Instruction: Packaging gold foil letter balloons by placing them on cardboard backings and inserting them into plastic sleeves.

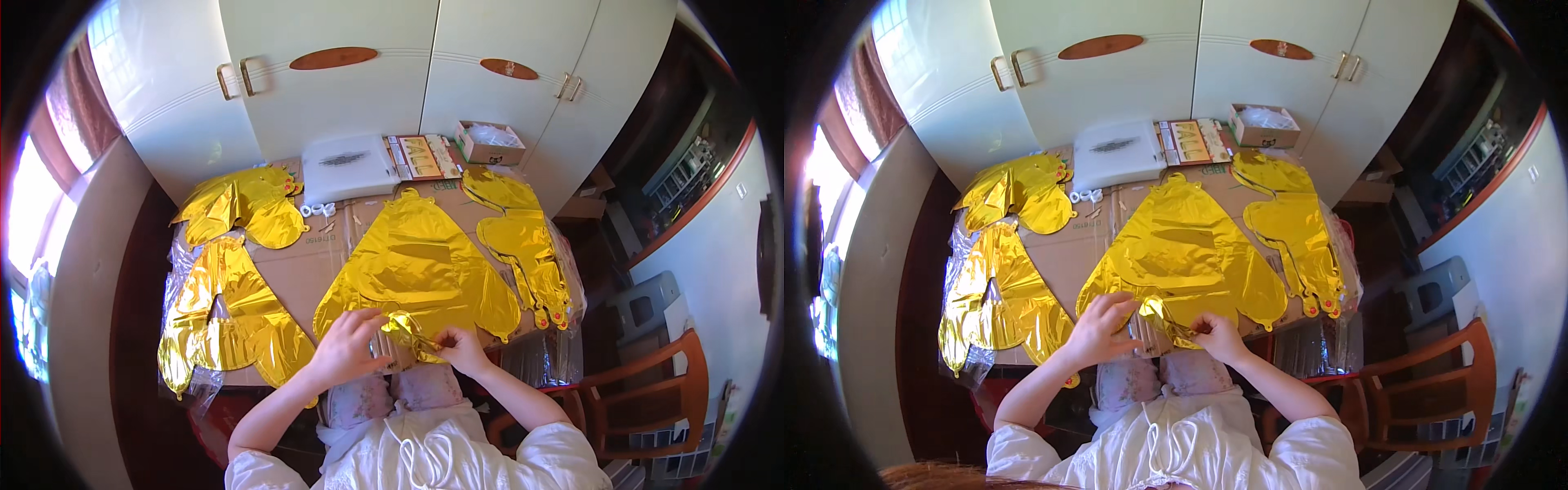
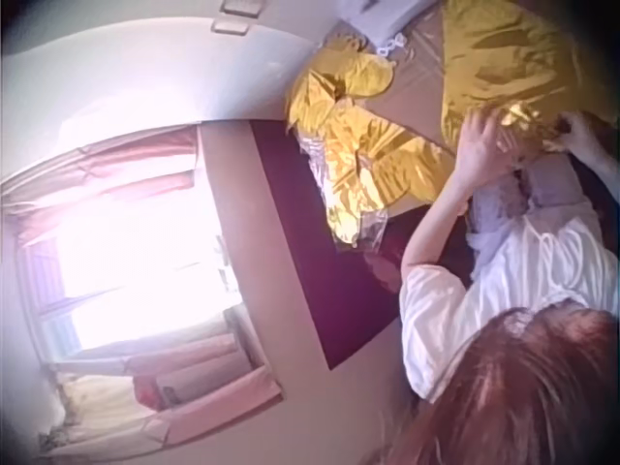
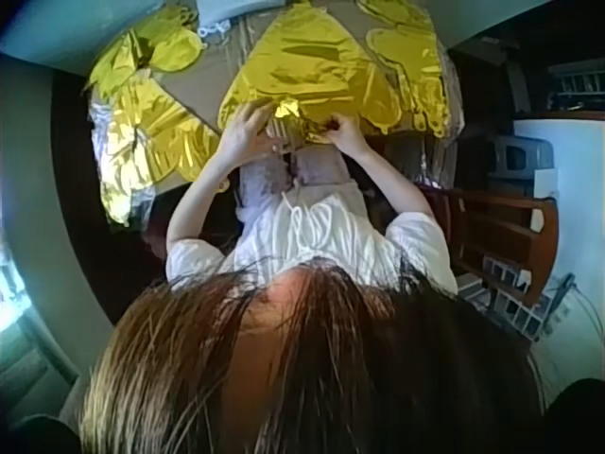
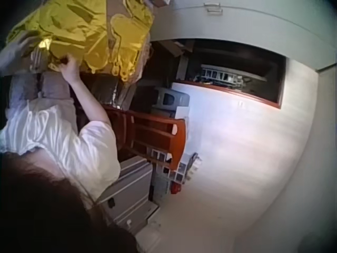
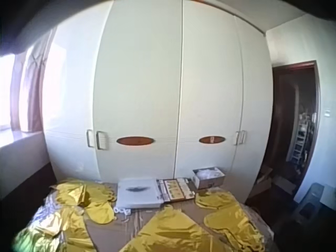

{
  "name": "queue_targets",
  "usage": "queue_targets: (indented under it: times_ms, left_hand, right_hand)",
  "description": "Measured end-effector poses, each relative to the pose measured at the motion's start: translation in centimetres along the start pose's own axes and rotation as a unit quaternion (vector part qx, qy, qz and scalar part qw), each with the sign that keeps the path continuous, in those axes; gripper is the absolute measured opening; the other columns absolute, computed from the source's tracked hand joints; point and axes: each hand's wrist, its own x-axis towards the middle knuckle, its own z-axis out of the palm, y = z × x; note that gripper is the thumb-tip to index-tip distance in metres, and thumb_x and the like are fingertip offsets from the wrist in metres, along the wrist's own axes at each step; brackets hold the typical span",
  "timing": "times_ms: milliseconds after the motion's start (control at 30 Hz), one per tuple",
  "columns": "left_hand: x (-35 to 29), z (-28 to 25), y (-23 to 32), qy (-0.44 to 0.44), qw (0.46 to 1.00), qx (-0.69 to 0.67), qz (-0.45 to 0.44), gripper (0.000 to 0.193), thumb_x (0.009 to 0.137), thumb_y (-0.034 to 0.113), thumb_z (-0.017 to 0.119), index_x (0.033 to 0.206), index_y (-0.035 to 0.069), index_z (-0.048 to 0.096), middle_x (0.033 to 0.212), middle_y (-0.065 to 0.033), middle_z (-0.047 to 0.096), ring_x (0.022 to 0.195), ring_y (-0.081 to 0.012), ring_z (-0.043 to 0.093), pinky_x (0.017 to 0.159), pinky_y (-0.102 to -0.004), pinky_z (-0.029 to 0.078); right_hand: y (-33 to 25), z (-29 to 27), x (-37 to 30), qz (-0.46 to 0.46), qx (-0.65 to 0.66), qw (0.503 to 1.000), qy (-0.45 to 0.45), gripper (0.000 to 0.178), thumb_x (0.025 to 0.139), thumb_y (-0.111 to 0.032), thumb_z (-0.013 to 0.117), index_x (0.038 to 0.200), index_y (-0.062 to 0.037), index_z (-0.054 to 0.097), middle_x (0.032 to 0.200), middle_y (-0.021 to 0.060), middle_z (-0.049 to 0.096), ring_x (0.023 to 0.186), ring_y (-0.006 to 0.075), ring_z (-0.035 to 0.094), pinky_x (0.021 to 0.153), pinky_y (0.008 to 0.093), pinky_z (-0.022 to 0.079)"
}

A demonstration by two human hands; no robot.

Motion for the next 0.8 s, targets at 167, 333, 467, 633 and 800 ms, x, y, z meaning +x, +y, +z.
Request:
queue_targets:
  times_ms: [167,333,467,633,800]
  left_hand:
    - [2.7,1.0,2.6,-0.059,0.980,0.125,0.146,0.066,0.070,0.033,0.079,0.129,0.017,0.053,0.136,-0.0102,0.047,0.124,-0.0330,0.045,0.098,-0.0472,0.039]
    - [3.2,1.5,0.8,-0.050,0.988,0.041,0.141,0.029,0.070,0.019,0.071,0.098,0.010,0.067,0.086,-0.0012,0.066,0.093,-0.0195,0.063,0.092,-0.0375,0.043]
    - [3.7,-0.3,0.2,0.024,0.987,0.039,0.153,0.031,0.068,0.010,0.073,0.099,0.008,0.069,0.092,-0.0047,0.070,0.087,-0.0186,0.066,0.082,-0.0329,0.048]
    - [3.6,-2.7,0.0,0.145,0.971,0.106,0.155,0.027,0.070,0.010,0.075,0.096,0.007,0.069,0.098,-0.0048,0.072,0.094,-0.0177,0.067,0.081,-0.0351,0.049]
    - [2.0,-7.3,-0.3,0.132,0.980,0.060,0.134,0.021,0.068,0.005,0.074,0.088,0.008,0.070,0.090,-0.0031,0.072,0.095,-0.0234,0.068,0.084,-0.0423,0.047]
  right_hand:
    - [-1.2,-0.2,-0.2,-0.012,-0.013,1.000,-0.026,0.014,0.075,0.000,0.071,0.085,-0.0025,0.062,0.074,-0.0002,0.061,0.068,0.0067,0.057,0.063,0.0233,0.048]
    - [-4.4,-1.4,0.1,-0.061,-0.033,0.995,-0.071,0.012,0.081,0.000,0.070,0.085,-0.0053,0.060,0.076,-0.0031,0.059,0.070,0.0042,0.054,0.064,0.0208,0.045]
    - [-6.4,-2.7,1.4,-0.068,0.083,0.989,-0.103,0.015,0.087,-0.013,0.072,0.081,-0.0070,0.059,0.071,-0.0067,0.054,0.065,0.0022,0.045,0.058,0.0212,0.038]
    - [-9.8,-4.4,2.9,-0.067,0.171,0.981,-0.065,0.015,0.092,-0.022,0.068,0.087,-0.0089,0.063,0.076,-0.0084,0.053,0.070,0.0022,0.045,0.063,0.0201,0.039]
    - [-13.6,-11.2,5.4,-0.061,0.158,0.975,0.141,0.016,0.094,-0.023,0.064,0.095,-0.0080,0.061,0.080,-0.0042,0.058,0.069,0.0044,0.049,0.062,0.0211,0.041]
